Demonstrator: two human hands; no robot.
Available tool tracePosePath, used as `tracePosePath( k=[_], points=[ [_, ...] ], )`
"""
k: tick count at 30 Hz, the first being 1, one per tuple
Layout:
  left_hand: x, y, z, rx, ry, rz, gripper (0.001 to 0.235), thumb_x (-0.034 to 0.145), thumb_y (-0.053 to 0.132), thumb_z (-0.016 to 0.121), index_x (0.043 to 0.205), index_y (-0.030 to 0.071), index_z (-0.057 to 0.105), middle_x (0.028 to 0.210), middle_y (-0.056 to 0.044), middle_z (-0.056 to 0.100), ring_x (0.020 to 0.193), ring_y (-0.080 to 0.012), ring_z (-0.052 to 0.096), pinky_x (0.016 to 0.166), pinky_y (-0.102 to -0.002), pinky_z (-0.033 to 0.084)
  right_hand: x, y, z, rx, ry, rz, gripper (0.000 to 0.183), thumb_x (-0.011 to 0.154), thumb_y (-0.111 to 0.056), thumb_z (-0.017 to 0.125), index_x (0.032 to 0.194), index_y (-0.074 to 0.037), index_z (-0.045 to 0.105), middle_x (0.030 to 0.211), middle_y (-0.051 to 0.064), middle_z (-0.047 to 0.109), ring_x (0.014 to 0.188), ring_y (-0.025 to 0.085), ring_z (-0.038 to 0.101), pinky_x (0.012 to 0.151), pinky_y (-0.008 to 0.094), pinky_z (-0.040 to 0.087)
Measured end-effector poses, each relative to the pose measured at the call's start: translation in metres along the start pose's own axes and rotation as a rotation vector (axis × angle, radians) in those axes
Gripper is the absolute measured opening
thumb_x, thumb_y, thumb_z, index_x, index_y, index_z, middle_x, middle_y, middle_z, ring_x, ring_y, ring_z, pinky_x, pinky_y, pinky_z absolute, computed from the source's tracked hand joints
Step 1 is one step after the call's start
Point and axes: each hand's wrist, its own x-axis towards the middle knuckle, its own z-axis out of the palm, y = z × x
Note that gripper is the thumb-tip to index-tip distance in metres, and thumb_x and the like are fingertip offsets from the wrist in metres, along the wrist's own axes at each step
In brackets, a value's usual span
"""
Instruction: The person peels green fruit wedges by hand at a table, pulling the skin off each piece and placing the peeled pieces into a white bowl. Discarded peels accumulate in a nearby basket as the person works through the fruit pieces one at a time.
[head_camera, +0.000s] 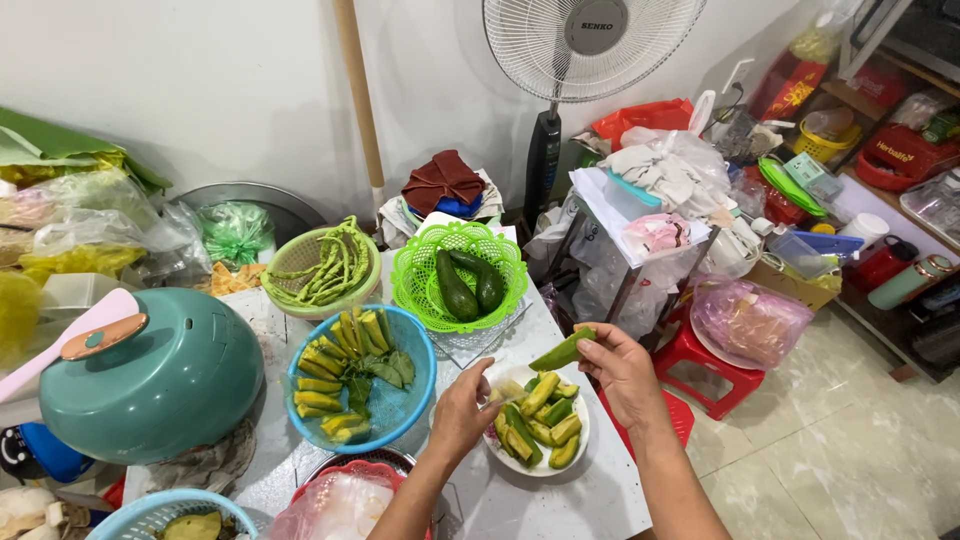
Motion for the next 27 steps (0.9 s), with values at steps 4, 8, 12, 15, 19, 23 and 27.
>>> tracePosePath(
  k=[4,8,12,15,19,23,27],
  points=[
    [0.0,0.001,0.002,-0.037,0.017,0.024,0.074,0.072,0.006,0.083,0.14,0.013,0.054,0.091,-0.005,0.064,0.078,-0.021,0.065,0.072,-0.037,0.055,0.003,0.014,0.0,-0.043,-0.053,-0.024,0.027,0.092,-0.009,0.07,0.118,-0.001,0.069,0.101,0.004,0.072,0.087,0.011,0.062,0.077,0.028,0.049],
    [-0.002,0.002,0.001,-0.038,0.015,0.017,0.073,0.072,0.006,0.083,0.139,0.013,0.055,0.091,-0.006,0.064,0.078,-0.0215,0.066,0.073,-0.037,0.055,0.0,0.018,0.012,-0.177,-0.063,-0.04,0.028,0.09,-0.011,0.072,0.116,-0.001,0.069,0.099,0.003,0.073,0.087,0.01,0.064,0.075,0.026,0.05],
    [-0.003,0.006,-0.001,-0.036,0.019,0.028,0.072,0.072,0.006,0.083,0.138,0.012,0.055,0.091,-0.006,0.065,0.078,-0.0217,0.066,0.073,-0.037,0.055,0.006,0.026,0.014,-0.261,-0.072,-0.036,0.029,0.088,-0.011,0.074,0.115,-0.002,0.069,0.096,0.003,0.072,0.086,0.009,0.065,0.072,0.026,0.05],
    [-0.003,0.008,-0.001,-0.05,0.045,0.051,0.072,0.072,0.006,0.083,0.138,0.012,0.056,0.09,-0.006,0.064,0.079,-0.0222,0.066,0.073,-0.037,0.055,0.006,0.026,0.02,-0.32,-0.101,-0.009,0.029,0.086,-0.01,0.075,0.113,-0.001,0.069,0.095,0.003,0.073,0.083,0.01,0.066,0.069,0.025,0.051],
    [-0.001,0.019,-0.003,-0.06,0.05,0.051,0.073,0.071,0.007,0.084,0.139,0.013,0.056,0.09,-0.006,0.065,0.078,-0.0219,0.066,0.073,-0.037,0.056,0.011,0.035,0.02,-0.37,-0.153,-0.003,0.028,0.086,-0.009,0.077,0.112,0.0,0.071,0.093,0.004,0.072,0.08,0.01,0.065,0.066,0.025,0.051],
    [0.002,0.031,-0.001,-0.075,0.076,0.077,0.073,0.071,0.008,0.085,0.138,0.012,0.057,0.092,-0.008,0.065,0.08,-0.0237,0.067,0.074,-0.038,0.056,0.004,0.025,0.034,-0.494,-0.17,-0.014,0.027,0.083,-0.007,0.076,0.109,-0.001,0.069,0.092,0.004,0.073,0.081,0.01,0.069,0.07,0.025,0.054],
    [0.005,0.045,-0.003,-0.076,0.101,0.1,0.072,0.07,0.011,0.088,0.136,0.012,0.058,0.091,-0.009,0.065,0.082,-0.0261,0.066,0.074,-0.041,0.054,0.0,0.017,0.042,-0.602,-0.159,-0.082,0.026,0.083,-0.006,0.077,0.107,0.001,0.07,0.091,0.004,0.074,0.083,0.01,0.068,0.076,0.024,0.056]
  ],
)
